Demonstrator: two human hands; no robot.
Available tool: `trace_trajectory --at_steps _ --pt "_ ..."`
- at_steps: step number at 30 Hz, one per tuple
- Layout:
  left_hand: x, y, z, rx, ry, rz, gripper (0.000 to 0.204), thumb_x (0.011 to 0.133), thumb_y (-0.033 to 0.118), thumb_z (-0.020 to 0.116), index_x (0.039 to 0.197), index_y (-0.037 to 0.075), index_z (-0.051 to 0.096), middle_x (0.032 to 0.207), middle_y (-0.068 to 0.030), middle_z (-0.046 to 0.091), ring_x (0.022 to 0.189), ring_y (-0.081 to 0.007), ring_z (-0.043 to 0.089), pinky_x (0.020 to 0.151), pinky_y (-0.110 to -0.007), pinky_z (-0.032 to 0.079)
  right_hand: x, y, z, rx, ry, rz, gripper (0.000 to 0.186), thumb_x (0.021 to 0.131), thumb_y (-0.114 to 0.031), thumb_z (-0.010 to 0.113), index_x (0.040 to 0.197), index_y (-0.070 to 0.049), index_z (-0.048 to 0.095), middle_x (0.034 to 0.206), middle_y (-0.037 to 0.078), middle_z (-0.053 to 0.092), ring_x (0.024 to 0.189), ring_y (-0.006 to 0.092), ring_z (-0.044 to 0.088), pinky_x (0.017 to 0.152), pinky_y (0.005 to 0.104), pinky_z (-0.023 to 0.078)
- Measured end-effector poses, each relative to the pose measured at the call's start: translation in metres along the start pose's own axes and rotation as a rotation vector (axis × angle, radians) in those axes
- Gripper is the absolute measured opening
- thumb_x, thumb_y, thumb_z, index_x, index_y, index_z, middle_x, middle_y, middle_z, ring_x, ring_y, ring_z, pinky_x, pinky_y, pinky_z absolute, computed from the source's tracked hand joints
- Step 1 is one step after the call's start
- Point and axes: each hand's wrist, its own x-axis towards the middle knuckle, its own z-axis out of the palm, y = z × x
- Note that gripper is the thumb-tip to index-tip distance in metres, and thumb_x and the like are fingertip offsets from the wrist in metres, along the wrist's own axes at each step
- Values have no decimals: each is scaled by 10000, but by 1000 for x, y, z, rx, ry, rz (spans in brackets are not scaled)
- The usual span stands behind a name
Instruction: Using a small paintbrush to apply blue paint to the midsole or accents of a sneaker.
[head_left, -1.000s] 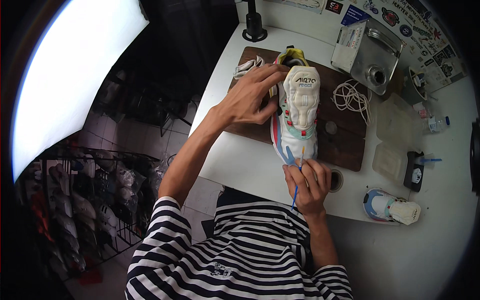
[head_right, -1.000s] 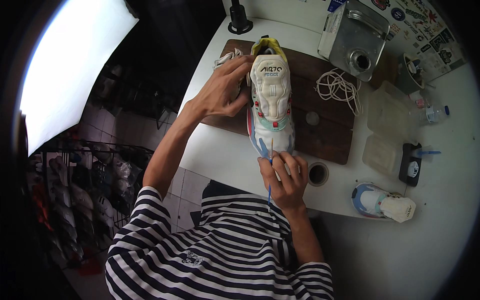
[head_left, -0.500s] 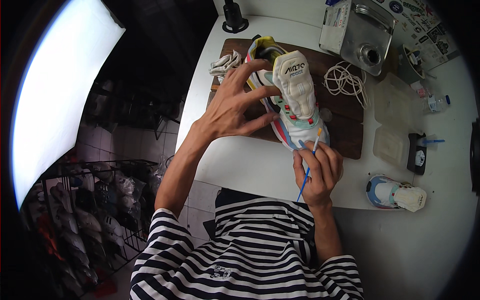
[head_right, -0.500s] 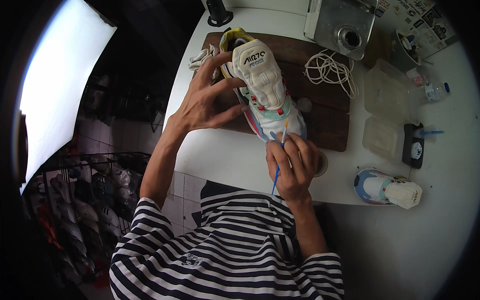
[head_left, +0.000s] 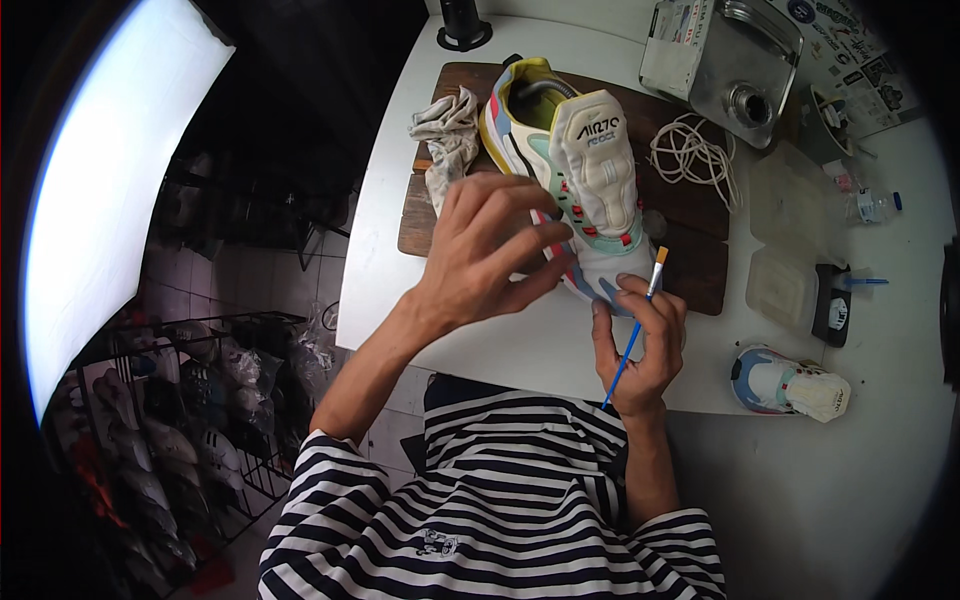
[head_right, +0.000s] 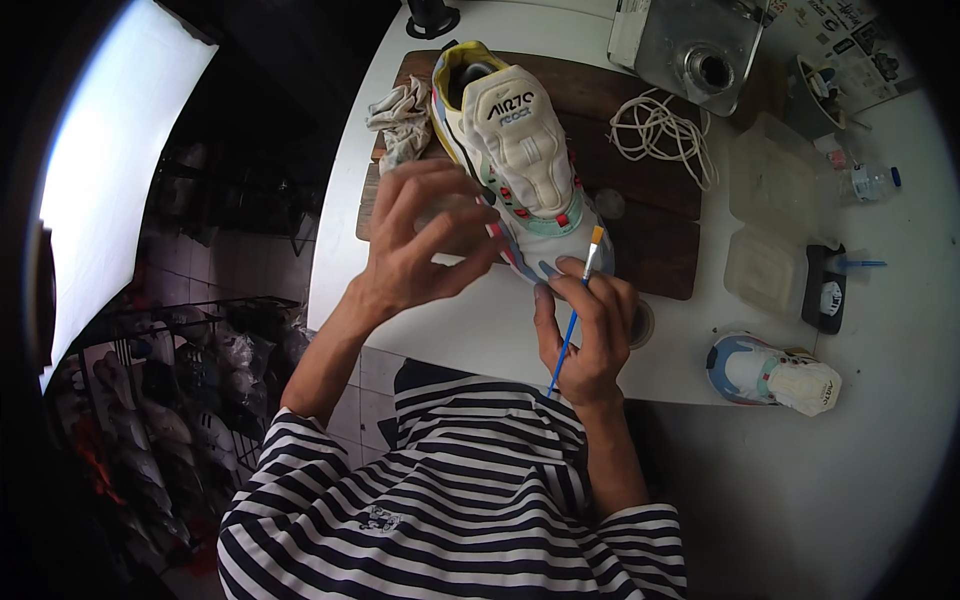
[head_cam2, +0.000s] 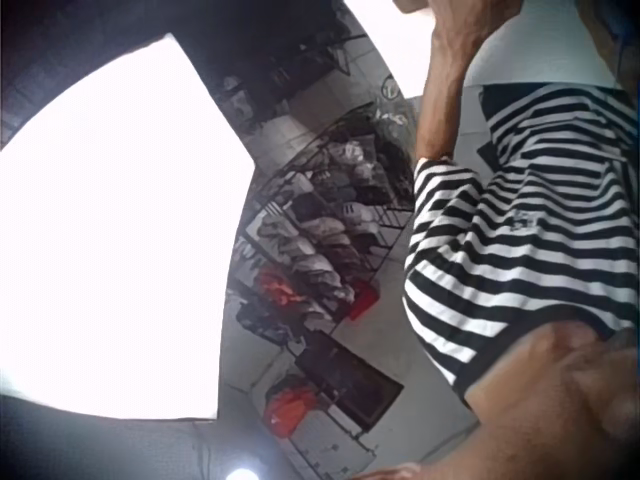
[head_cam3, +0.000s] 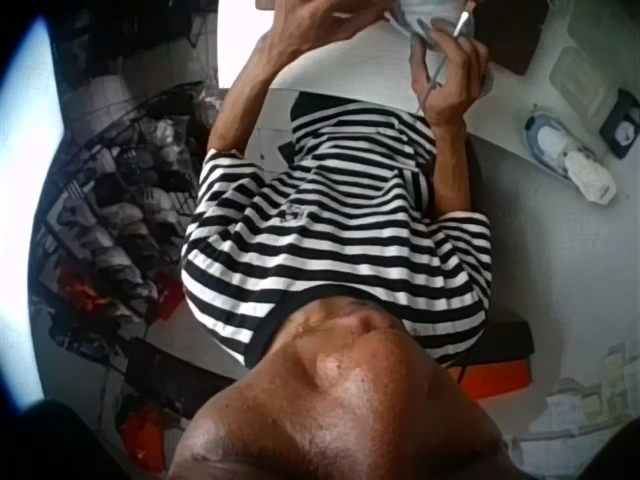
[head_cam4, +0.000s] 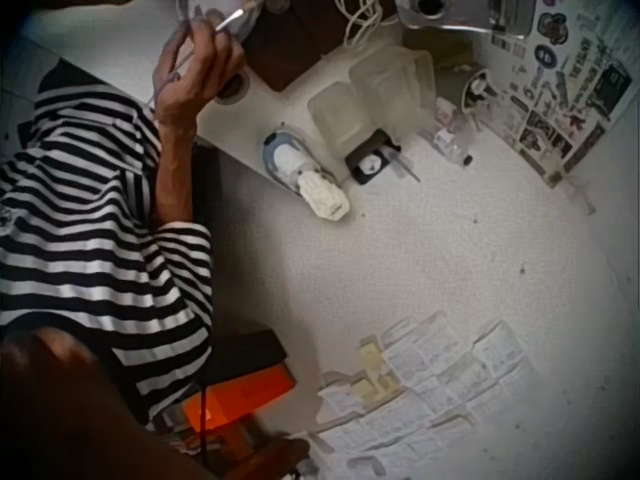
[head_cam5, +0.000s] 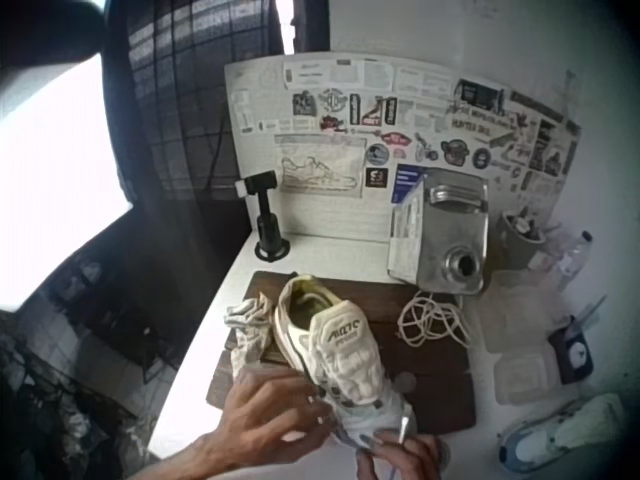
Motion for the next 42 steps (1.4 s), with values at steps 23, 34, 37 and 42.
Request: trace_trajectory --at_steps 23,34,37,42 --pt "-46 85 32 -89 -18 -290 336 661 -19 811 947 88 671 1108 -55 704 1040 -256 635 833 -359 480 -33 3 -12 -49 33 47 467 777 -13 826 1181 -58 594 1249 131 694 1093 310 613 923 416 497" --pt "-51 80 35 -14 94 -127 300 660 2 819 917 99 699 985 -14 765 941 -219 695 746 -342 471 -19 3 -11 15 -8 -141 334 794 64 753 1078 -89 666 1140 80 754 1007 276 641 822 353 533" --pt "-58 79 39 -20 96 -128 298 697 72 820 967 112 701 1046 -6 730 995 -199 680 768 -339 448 -20 6 -13 0 -54 -171 313 792 58 753 1055 -89 670 1123 76 756 1004 270 645 818 354 530" --pt "-51 82 45 -74 137 -259 388 677 67 836 1047 109 728 995 -9 698 946 -199 656 753 -329 454 -19 8 -17 37 -79 -179 304 795 53 743 1054 -87 668 1074 75 751 1026 271 650 827 368 526"
